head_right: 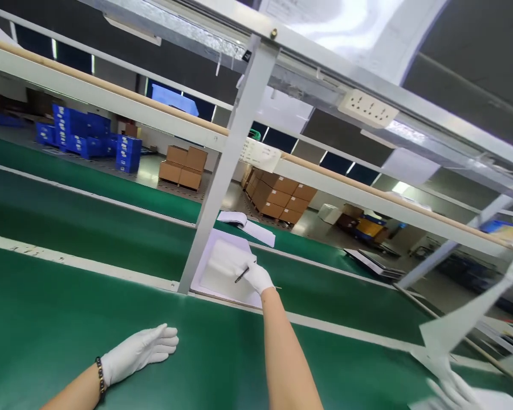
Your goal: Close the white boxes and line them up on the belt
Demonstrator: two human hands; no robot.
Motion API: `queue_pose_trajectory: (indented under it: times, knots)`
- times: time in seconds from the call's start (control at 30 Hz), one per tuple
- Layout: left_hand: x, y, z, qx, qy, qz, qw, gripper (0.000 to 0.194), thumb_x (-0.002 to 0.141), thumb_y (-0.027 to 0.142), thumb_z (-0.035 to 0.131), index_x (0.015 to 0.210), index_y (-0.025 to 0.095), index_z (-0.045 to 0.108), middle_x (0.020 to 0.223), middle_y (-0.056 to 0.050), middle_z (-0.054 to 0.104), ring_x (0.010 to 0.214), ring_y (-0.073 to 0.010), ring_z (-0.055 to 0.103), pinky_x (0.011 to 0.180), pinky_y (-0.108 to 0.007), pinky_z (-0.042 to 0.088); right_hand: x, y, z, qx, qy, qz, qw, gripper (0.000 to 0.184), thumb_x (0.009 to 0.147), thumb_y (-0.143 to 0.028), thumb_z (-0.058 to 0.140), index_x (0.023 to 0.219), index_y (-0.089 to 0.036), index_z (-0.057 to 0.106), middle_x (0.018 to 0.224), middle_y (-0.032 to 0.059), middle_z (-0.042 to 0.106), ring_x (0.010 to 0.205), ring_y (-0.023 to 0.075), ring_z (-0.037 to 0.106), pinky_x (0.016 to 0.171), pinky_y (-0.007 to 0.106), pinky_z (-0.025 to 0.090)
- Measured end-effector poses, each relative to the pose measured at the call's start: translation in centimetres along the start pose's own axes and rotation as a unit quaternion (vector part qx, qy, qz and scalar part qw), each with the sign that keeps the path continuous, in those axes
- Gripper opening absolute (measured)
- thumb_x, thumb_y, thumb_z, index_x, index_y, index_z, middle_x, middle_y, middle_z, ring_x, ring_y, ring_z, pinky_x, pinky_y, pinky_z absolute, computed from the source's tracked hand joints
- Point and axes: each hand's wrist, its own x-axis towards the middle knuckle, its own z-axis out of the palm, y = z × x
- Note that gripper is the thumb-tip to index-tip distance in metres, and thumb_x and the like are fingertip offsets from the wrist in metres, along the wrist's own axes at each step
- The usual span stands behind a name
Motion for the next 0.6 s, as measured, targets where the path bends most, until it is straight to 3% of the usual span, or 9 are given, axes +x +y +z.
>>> queue_pose_trajectory:
  times: [0.07,0.13,0.27,0.37,0.43,0.5,0.53,0.6]
  knots:
    - [0.0,-0.2,0.0,0.004,0.007,0.003,1.0,0.099,0.047,0.076,0.08,0.116,0.007,0.062,0.129,-0.023,0.059,0.122,-0.0323,0.056,0.107,-0.039,0.043,0.6,0.0,0.3,-0.023,-0.002,-0.002,1.0,0.007,0.088,-0.016,0.067,0.082,-0.016,0.064,0.073,0.0007,0.061,0.071,0.0174,0.059,0.071,0.029,0.046]
    - [0.0,-0.4,-0.1,0.01,0.009,0.01,1.0,0.101,0.047,0.077,0.079,0.117,0.007,0.061,0.129,-0.024,0.058,0.122,-0.0325,0.056,0.106,-0.039,0.043,0.2,-0.2,0.5,-0.037,0.029,0.003,0.999,0.01,0.086,-0.008,0.06,0.087,-0.016,0.066,0.073,0.0036,0.062,0.071,0.0203,0.059,0.068,0.028,0.043]
    - [-0.2,-0.7,-0.4,0.024,0.013,0.025,0.999,0.105,0.046,0.08,0.077,0.119,0.007,0.059,0.131,-0.024,0.057,0.123,-0.0323,0.055,0.107,-0.039,0.043,-3.1,-0.8,0.9,-0.04,0.149,0.019,0.988,0.027,0.092,-0.017,0.046,0.112,-0.01,0.062,0.094,0.0153,0.064,0.089,0.0291,0.06,0.076,0.034,0.043]
    - [-0.6,-0.7,-0.5,0.033,0.015,0.031,0.999,0.106,0.045,0.081,0.076,0.12,0.007,0.059,0.133,-0.024,0.056,0.124,-0.0321,0.055,0.107,-0.038,0.042,-7.6,-0.9,2.2,0.093,0.285,-0.023,0.954,0.037,0.094,-0.032,0.039,0.116,-0.01,0.058,0.106,0.018,0.062,0.096,0.0291,0.059,0.084,0.037,0.045]
    - [-0.8,-0.7,-0.4,0.036,0.015,0.035,0.999,0.107,0.045,0.082,0.076,0.119,0.008,0.059,0.133,-0.024,0.055,0.125,-0.0323,0.054,0.107,-0.038,0.041,-11.2,-1.3,4.0,0.241,0.353,-0.064,0.902,0.041,0.09,-0.049,0.047,0.106,-0.014,0.059,0.105,0.0149,0.064,0.09,0.028,0.061,0.083,0.037,0.049]
    - [-0.9,-0.7,-0.3,0.034,0.014,0.039,0.999,0.107,0.045,0.082,0.076,0.12,0.007,0.059,0.134,-0.025,0.055,0.125,-0.0328,0.053,0.108,-0.039,0.041,-14.9,-2.4,6.5,0.33,0.362,-0.031,0.871,0.046,0.081,-0.063,0.059,0.092,-0.018,0.059,0.092,0.0104,0.066,0.08,0.0267,0.062,0.075,0.035,0.051]
    - [-1.0,-0.7,-0.3,0.031,0.014,0.041,0.999,0.107,0.046,0.082,0.076,0.121,0.007,0.058,0.134,-0.025,0.054,0.126,-0.0332,0.053,0.108,-0.039,0.04,-16.5,-3.3,8.0,0.35,0.346,0.017,0.871,0.047,0.079,-0.066,0.061,0.086,-0.02,0.058,0.08,0.0075,0.065,0.071,0.0253,0.061,0.067,0.034,0.051]
    - [-1.0,-0.8,-0.5,0.021,0.012,0.043,0.999,0.11,0.046,0.083,0.075,0.124,0.006,0.057,0.135,-0.026,0.053,0.127,-0.0342,0.051,0.108,-0.039,0.04,-19.2,-5.2,11.2,0.415,0.281,0.05,0.864,0.05,0.079,-0.071,0.057,0.082,-0.021,0.057,0.076,0.007,0.066,0.071,0.0251,0.063,0.066,0.032,0.052]
